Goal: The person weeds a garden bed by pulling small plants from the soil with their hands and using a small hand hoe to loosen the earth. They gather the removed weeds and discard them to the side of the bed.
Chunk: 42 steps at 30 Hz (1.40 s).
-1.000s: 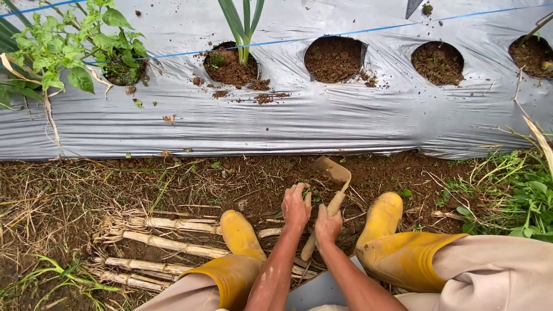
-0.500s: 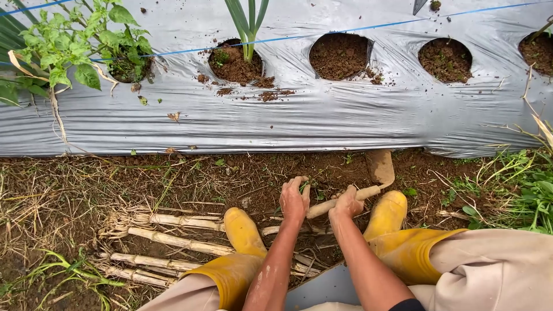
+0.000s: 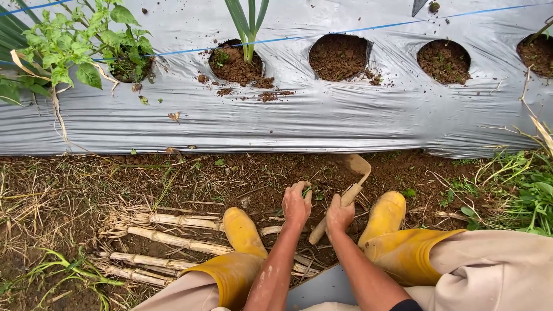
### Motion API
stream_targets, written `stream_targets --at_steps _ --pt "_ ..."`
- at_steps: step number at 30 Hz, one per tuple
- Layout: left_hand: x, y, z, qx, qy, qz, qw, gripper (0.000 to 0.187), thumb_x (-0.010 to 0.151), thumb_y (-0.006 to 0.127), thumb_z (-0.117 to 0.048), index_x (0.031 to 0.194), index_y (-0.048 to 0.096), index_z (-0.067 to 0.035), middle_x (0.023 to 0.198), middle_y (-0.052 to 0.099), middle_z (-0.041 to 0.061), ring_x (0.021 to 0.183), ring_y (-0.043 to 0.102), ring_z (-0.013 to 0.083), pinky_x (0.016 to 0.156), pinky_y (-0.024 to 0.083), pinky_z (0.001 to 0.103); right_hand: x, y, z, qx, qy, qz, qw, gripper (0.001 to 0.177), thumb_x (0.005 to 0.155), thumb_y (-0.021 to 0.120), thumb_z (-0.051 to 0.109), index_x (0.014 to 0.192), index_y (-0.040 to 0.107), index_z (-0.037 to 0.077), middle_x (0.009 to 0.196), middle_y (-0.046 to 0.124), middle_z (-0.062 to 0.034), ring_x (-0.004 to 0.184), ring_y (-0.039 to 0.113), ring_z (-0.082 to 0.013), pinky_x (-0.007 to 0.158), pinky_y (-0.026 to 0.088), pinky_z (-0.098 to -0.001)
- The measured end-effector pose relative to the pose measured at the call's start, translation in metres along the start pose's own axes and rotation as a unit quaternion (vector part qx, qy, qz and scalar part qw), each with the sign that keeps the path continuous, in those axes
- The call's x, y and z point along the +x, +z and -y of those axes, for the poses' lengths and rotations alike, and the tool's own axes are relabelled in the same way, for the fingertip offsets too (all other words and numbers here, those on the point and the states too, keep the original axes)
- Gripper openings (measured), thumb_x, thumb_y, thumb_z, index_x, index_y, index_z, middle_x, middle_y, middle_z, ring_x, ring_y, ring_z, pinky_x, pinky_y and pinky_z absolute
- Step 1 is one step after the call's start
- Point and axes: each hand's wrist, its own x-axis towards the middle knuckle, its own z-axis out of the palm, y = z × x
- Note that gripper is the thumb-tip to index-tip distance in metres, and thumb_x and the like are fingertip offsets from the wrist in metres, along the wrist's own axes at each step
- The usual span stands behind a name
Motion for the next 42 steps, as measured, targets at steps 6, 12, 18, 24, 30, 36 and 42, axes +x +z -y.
stream_targets --at_steps 6,12,18,24,30,36,42 --pt "-0.003 -0.010 -0.005 -0.006 0.001 0.005 1.000 0.019 0.089 0.073 -0.015 0.106 0.071 -0.021 0.095 0.074 0.005 0.094 0.072 0.0324 0.082 0.059 0.046 -0.003 -0.007 -0.030 -0.113 -0.058 0.082 0.988 0.033 0.081 0.072 0.038 0.097 0.066 0.010 0.094 0.072 -0.0189 0.100 0.068 -0.0421 0.084 0.051 -0.0562" --pt "-0.010 -0.011 -0.005 -0.006 -0.004 0.013 1.000 0.019 0.088 0.074 -0.015 0.106 0.069 -0.020 0.094 0.074 0.007 0.092 0.072 0.0348 0.082 0.059 0.049 -0.006 0.010 -0.016 -0.006 0.002 -0.026 1.000 0.029 0.079 0.073 0.037 0.095 0.065 0.014 0.091 0.071 -0.0118 0.097 0.068 -0.0320 0.085 0.051 -0.0488" --pt "-0.007 -0.013 0.003 0.007 -0.011 0.014 1.000 0.020 0.088 0.074 -0.017 0.105 0.066 -0.020 0.092 0.073 0.007 0.091 0.073 0.0362 0.080 0.059 0.051 -0.024 -0.008 -0.002 -0.103 -0.064 0.096 0.988 0.030 0.086 0.069 0.033 0.099 0.064 0.007 0.093 0.071 -0.0233 0.098 0.069 -0.0436 0.082 0.050 -0.0553" --pt "-0.009 -0.006 0.002 0.012 -0.013 0.018 1.000 0.017 0.088 0.074 -0.017 0.103 0.065 -0.020 0.091 0.073 0.006 0.091 0.073 0.0353 0.080 0.059 0.050 -0.018 -0.004 -0.024 -0.112 -0.049 0.090 0.988 0.032 0.085 0.073 0.037 0.099 0.064 0.011 0.094 0.073 -0.0205 0.099 0.069 -0.0421 0.083 0.053 -0.0529" --pt "-0.011 -0.009 0.002 0.010 -0.011 0.017 1.000 0.018 0.088 0.074 -0.018 0.103 0.065 -0.021 0.092 0.073 0.007 0.093 0.073 0.0358 0.080 0.058 0.050 -0.008 -0.006 0.006 -0.056 -0.053 0.030 0.997 0.033 0.087 0.068 0.034 0.104 0.060 0.007 0.097 0.069 -0.0257 0.101 0.067 -0.0460 0.087 0.051 -0.0565" --pt "-0.004 -0.004 0.001 0.019 -0.020 0.025 0.999 0.016 0.089 0.074 -0.017 0.103 0.066 -0.020 0.093 0.074 0.005 0.092 0.074 0.0328 0.080 0.059 0.048 0.007 -0.012 -0.016 -0.140 -0.065 0.085 0.984 0.033 0.087 0.067 0.040 0.106 0.059 0.015 0.092 0.071 -0.0208 0.098 0.069 -0.0439 0.083 0.053 -0.0569" --pt "-0.010 -0.007 -0.009 0.018 -0.014 0.027 0.999 0.015 0.089 0.073 -0.016 0.102 0.066 -0.018 0.093 0.073 0.008 0.094 0.073 0.0355 0.081 0.058 0.050 -0.011 -0.006 -0.011 -0.097 -0.042 0.056 0.993 0.030 0.088 0.069 0.038 0.102 0.061 0.013 0.094 0.071 -0.0224 0.100 0.069 -0.0444 0.086 0.054 -0.0538"
